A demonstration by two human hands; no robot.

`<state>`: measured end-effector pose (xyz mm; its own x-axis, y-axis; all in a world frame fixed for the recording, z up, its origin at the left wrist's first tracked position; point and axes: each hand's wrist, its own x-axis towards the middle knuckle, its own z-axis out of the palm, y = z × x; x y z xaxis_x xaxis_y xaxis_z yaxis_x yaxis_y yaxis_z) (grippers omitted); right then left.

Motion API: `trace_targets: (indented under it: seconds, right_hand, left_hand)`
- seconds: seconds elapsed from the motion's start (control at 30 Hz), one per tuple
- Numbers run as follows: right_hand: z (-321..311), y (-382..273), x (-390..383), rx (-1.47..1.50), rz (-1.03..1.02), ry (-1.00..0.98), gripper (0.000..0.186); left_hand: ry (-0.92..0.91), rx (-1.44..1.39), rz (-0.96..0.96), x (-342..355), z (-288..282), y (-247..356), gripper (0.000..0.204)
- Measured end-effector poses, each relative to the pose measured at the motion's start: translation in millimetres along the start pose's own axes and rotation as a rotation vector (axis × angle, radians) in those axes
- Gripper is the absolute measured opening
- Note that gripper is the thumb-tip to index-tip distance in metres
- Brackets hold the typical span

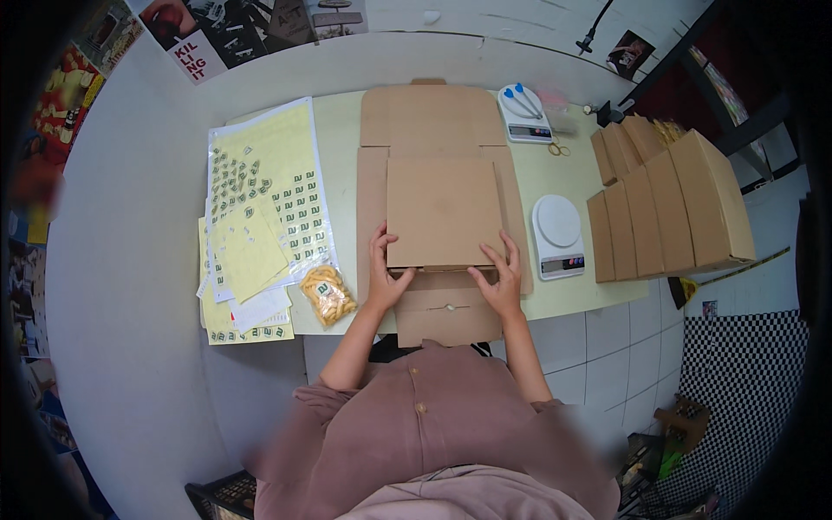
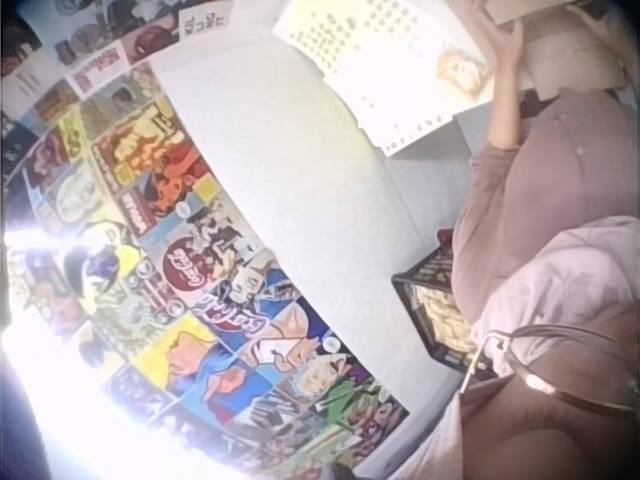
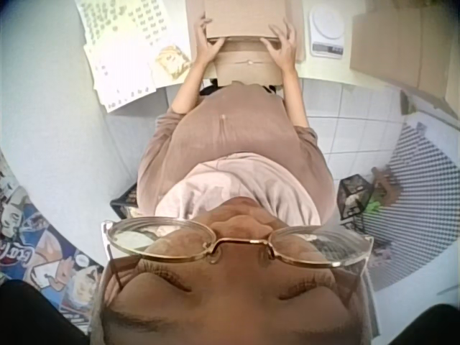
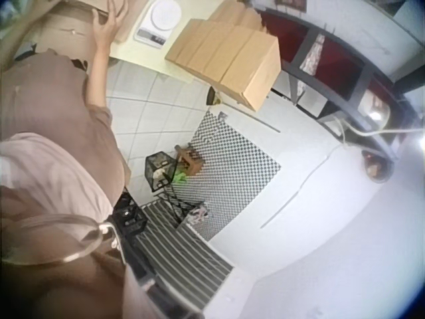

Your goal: The person packs small, individually wrapped snack items into cardboard boxes. They repeatedly pick up snacks from a shelf, place them into a box on a table, and close the box flaps. The process is repeated for multiple boxes throughout the clip.

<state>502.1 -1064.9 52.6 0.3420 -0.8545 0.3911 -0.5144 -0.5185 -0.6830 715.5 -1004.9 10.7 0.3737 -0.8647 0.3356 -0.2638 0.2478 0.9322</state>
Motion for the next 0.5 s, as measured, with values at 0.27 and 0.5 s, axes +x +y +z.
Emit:
trace_targets:
  seconds: [0.27, 0.5]
  right_hand:
    - [14, 10, -2, -0.005, 0.011, 0.113, 0.025]
    - [15, 3, 2, -0.006, 0.101, 0.092, 0.021]
  left_hand:
    - [-0.065, -0.034, -0.127, -6, -5, 2, 0.036]
    - [-0.094, 0.234, -0.093, 5, -11, 10, 0.033]
